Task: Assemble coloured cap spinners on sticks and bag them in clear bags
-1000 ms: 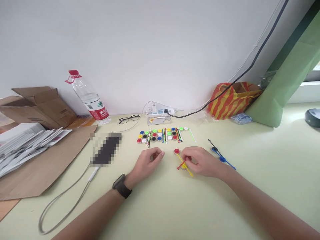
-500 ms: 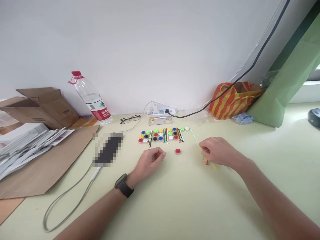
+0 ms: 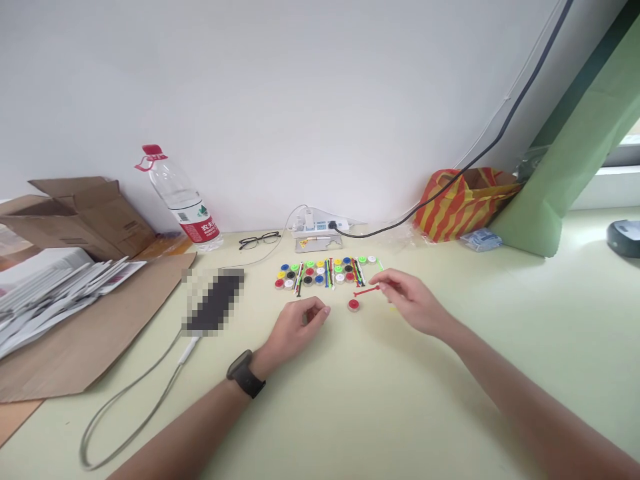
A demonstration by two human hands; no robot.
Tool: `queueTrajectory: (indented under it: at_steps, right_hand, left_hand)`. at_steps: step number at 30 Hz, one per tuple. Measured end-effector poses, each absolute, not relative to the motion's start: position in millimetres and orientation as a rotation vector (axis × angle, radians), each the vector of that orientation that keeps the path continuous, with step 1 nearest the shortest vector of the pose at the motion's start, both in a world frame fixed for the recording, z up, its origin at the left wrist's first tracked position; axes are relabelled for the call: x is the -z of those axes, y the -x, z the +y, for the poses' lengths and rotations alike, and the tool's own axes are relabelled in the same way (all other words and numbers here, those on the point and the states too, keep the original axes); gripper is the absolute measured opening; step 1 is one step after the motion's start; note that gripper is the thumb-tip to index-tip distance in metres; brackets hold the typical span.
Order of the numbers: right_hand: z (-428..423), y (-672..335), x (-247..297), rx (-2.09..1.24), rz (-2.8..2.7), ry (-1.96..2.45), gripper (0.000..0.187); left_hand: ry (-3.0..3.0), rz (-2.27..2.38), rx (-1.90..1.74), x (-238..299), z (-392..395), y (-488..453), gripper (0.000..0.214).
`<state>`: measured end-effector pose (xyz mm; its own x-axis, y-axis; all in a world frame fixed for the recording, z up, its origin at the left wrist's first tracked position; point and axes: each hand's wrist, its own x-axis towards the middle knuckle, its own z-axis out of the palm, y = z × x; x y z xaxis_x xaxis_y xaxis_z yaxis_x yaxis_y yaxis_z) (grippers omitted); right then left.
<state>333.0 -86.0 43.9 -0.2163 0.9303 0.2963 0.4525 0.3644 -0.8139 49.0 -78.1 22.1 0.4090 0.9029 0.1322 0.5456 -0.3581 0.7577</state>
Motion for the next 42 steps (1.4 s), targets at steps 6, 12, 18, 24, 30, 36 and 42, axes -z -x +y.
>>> queueTrajectory:
  at_steps: [6,12,18,24,30,36,42]
  right_hand:
    - [-90.5,-292.6,-16.1,-0.981,-1.712,1.036,0.023]
    - [-92.4,-283.2,-9.8,-1.103,-1.716,0.983,0.021]
    - [-96.2,-280.2,-11.4,-1.354,-1.620,0.908,0.021]
    - [-91.7,-284.8,-11.5,-1.312,-1.566,0.985,0.020]
    - [-94.0,-285.8,-14.8,-1.486,-1.558,1.113,0.031]
    - [-97.5,-281.6,-19.1,-1.444,-1.591,1.064,0.023]
    - [-96.4,-283.6,-14.5,-1.461,-1.624,1.047,0.019]
  left_hand:
    - [-2.044,1.213,-0.736,-23.3,-78.6,-50.5,0.033]
    - [-2.047,1.194,-0.749,-23.1,-77.9,-50.6,0.025]
    - [-2.075,1.194,-0.749,-24.5,-78.4,-50.1,0.017]
    - [-2.198,1.133,-0.705,-26.2,-83.3,-48.2,0.032]
    - [-2.283,0.946,-0.641,-29.6,-88.9,-48.9,0.054]
    - [-2.343,0.914,-0.624,-30.9,-91.9,-54.3,0.035]
    - [-2.334,0.933,-0.623,-28.0,-91.7,-56.4,0.028]
